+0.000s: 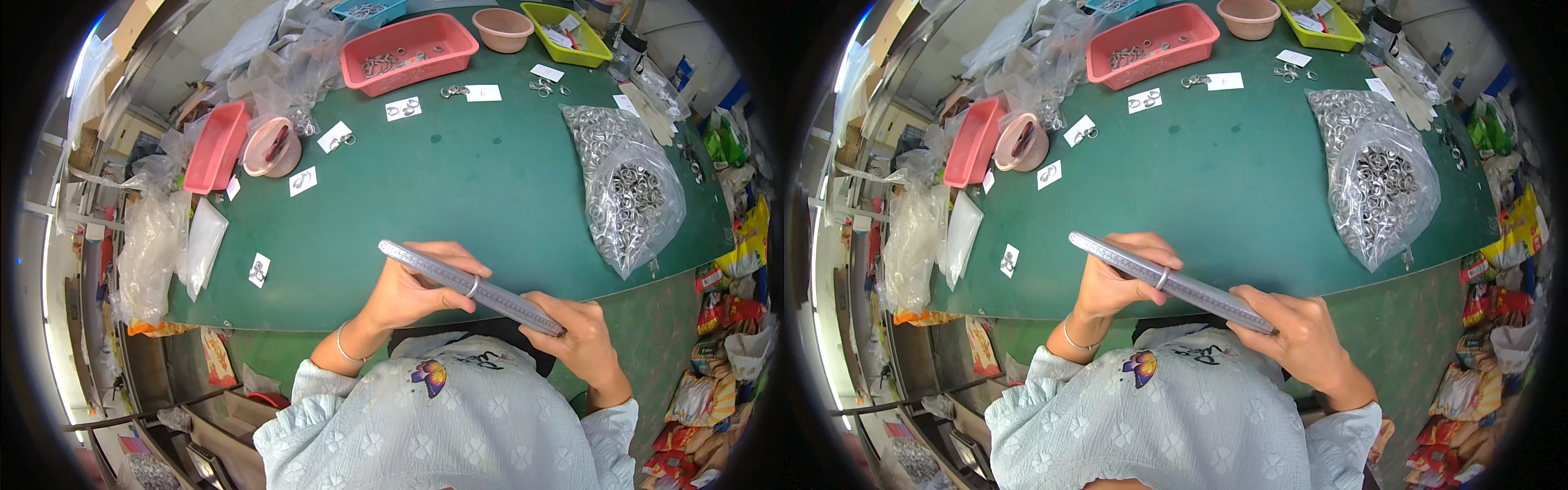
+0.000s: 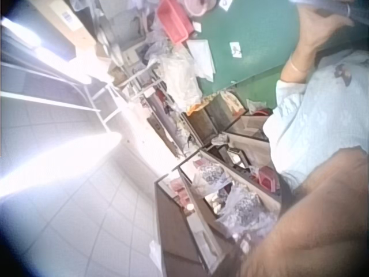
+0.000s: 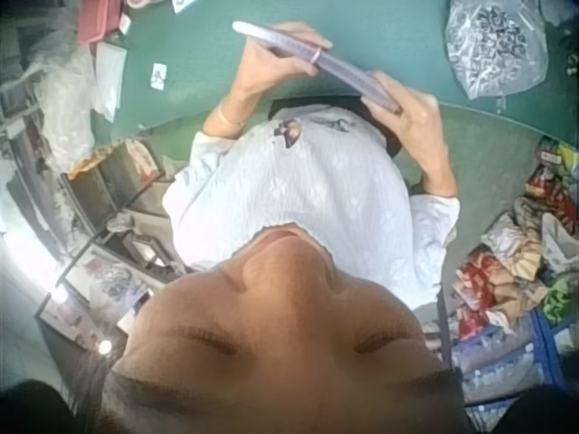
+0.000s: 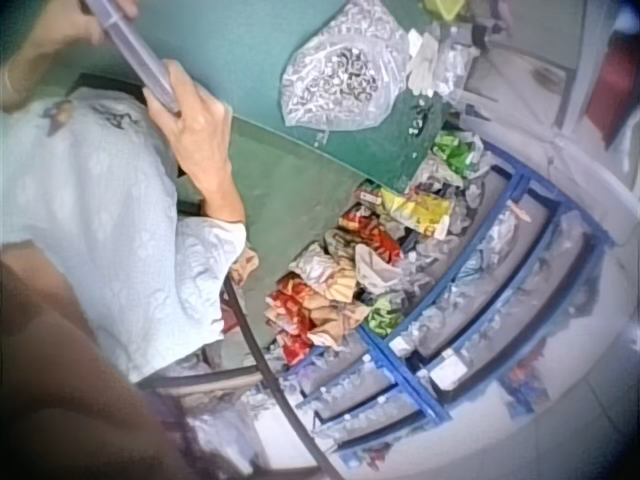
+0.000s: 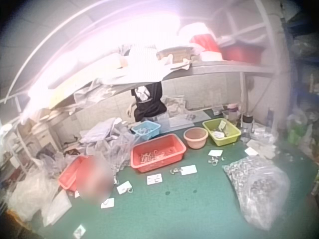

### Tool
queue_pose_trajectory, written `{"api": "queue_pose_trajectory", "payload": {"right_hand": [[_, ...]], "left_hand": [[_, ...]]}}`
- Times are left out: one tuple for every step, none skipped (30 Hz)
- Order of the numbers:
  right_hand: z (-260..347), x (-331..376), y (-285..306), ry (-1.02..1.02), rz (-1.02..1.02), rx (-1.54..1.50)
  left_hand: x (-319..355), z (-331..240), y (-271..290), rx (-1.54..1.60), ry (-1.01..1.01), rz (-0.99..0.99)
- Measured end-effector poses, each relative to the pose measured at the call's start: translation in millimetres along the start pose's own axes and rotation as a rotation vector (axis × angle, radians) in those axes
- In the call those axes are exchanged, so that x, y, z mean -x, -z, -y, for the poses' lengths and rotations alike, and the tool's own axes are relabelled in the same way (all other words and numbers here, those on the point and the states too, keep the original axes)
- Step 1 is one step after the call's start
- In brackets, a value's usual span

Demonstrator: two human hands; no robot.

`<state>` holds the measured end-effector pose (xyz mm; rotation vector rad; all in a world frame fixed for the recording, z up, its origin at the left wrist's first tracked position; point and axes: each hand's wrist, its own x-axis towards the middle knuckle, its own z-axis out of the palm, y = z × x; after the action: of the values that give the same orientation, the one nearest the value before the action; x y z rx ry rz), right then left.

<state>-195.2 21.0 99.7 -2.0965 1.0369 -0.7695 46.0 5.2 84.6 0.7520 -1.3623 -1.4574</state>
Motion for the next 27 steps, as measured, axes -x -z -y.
{"api": "queue_pose_trajectory", "payload": {"right_hand": [[0.1,-0.3,0.5,-0.006,0.009,0.005],[0.2,-0.7,1.4,-0.013,0.018,0.011],[-0.2,-0.8,1.8,-0.019,0.027,0.015],[-1.0,-0.6,2.0,-0.021,0.022,0.02],[-2.0,-0.3,2.1,-0.023,0.017,0.025],[-2.6,-0.1,2.3,-0.026,0.012,0.031],[-2.6,-0.5,2.4,-0.027,0.013,0.027],[-2.4,-1.2,2.8,-0.029,0.013,0.024],[-2.3,-1.8,2.8,-0.031,0.013,0.021],[-2.2,-2.2,3.0,-0.034,0.014,0.021],[-2.1,-2.6,3.3,-0.037,0.015,0.021],[-2.0,-3.2,3.4,-0.039,0.017,0.021],[-2.4,-3.7,3.3,-0.042,0.018,0.015],[-3.0,-4.1,3.1,-0.046,0.019,0.008],[-3.9,-6.2,3.2,-0.044,0.023,0.002],[-5.6,-6.8,1.1,-0.059,0.022,-0.009],[-8.2,-5.4,-3.5,-0.074,0.022,-0.019],[-11.1,-6.6,-4.2,-0.077,0.026,-0.017],[-13.1,-7.7,-4.8,-0.094,0.035,-0.026],[-14.2,-8.1,-5.7,-0.109,0.044,-0.035],[-14.1,-8.9,-4.6,-0.125,0.055,-0.043],[-12.0,-10.9,-2.3,-0.177,0.086,-0.097],[-15.0,-10.9,-4.7,-0.175,0.064,-0.122],[-20.0,-10.1,-10.0,-0.179,0.039,-0.152],[-20.3,-12.8,-11.5,-0.146,0.013,-0.028],[-23.2,-14.4,-13.7,-0.133,0.001,0.031],[-27.8,-15.0,-17.2,-0.122,-0.014,0.086]], "left_hand": [[-0.5,-1.5,0.1,-0.011,0.006,0.003],[-0.9,-2.3,0.2,-0.022,0.012,0.007],[-1.0,-2.1,-0.3,-0.023,0.013,0.002],[-1.2,-1.5,-1.2,-0.025,0.014,-0.003],[-1.2,-1.1,-1.7,-0.026,0.015,-0.009],[-1.2,-0.6,-1.6,-0.007,0.045,-0.013],[-1.2,0.0,-1.3,0.013,0.074,-0.017],[-1.2,0.5,-1.2,0.032,0.104,-0.02],[-1.4,0.3,-1.4,0.038,0.104,-0.021],[-1.7,-0.2,-1.9,0.044,0.105,-0.022],[-2.1,-0.3,-2.0,0.051,0.105,-0.023],[-2.4,0.2,-1.2,0.041,0.107,-0.02],[-2.6,1.4,-0.1,0.032,0.109,-0.018],[-2.7,2.8,1.1,0.022,0.11,-0.015],[-2.8,3.6,2.7,0.039,0.114,-0.017],[-2.4,4.8,4.1,0.056,0.116,-0.02],[-1.5,6.1,5.4,0.073,0.118,-0.023],[-3.5,8.4,4.3,0.099,0.121,-0.071],[-4.6,11.3,1.7,0.127,0.122,-0.12],[-4.1,14.1,0.5,0.155,0.122,-0.169],[-1.5,19.8,1.3,0.113,0.099,-0.151],[-0.4,23.8,0.7,0.157,0.1,-0.172],[-0.5,27.5,-0.6,0.202,0.1,-0.192],[-0.5,32.8,-1.2,0.245,0.107,-0.208],[-1.3,40.9,-0.4,0.23,0.082,-0.211],[-3.1,45.0,-0.8,0.235,0.081,-0.235],[-5.2,48.7,-1.2,0.239,0.083,-0.258]]}}
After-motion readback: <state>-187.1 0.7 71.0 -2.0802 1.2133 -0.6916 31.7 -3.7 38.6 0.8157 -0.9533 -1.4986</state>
